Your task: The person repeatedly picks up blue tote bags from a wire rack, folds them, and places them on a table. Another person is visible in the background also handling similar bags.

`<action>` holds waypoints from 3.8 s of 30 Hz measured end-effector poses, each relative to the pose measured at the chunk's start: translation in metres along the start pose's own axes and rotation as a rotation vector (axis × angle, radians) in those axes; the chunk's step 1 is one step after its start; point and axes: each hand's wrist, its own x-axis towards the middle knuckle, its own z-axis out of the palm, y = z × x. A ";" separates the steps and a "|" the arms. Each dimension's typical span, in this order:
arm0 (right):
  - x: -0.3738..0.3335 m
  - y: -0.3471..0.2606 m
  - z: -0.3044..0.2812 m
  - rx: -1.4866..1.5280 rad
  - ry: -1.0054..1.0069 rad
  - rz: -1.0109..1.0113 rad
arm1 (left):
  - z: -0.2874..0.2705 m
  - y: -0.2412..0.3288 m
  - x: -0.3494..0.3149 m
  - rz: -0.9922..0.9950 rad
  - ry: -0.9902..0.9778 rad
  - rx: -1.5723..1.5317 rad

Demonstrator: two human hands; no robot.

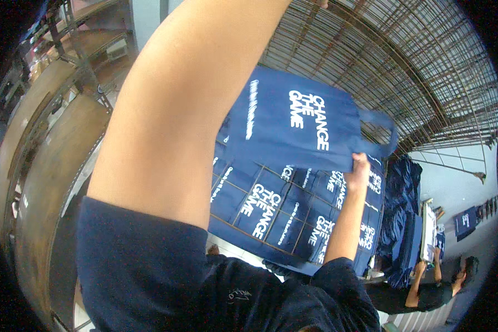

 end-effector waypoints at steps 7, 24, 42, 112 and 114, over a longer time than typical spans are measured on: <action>0.122 0.120 -0.089 0.009 0.198 0.131 | -0.009 -0.001 -0.004 -0.011 0.031 0.020; 0.167 0.097 -0.080 -0.230 0.315 0.290 | -0.001 0.003 -0.002 0.003 0.055 -0.065; 0.142 0.106 -0.055 -0.383 0.564 0.194 | 0.020 -0.003 0.012 0.000 0.149 -0.044; -0.247 -0.131 -0.734 0.562 1.160 -0.173 | 0.015 0.192 0.056 0.053 0.117 0.282; -0.219 -0.133 -0.689 0.721 1.152 -0.158 | -0.004 0.188 0.045 0.041 0.078 0.383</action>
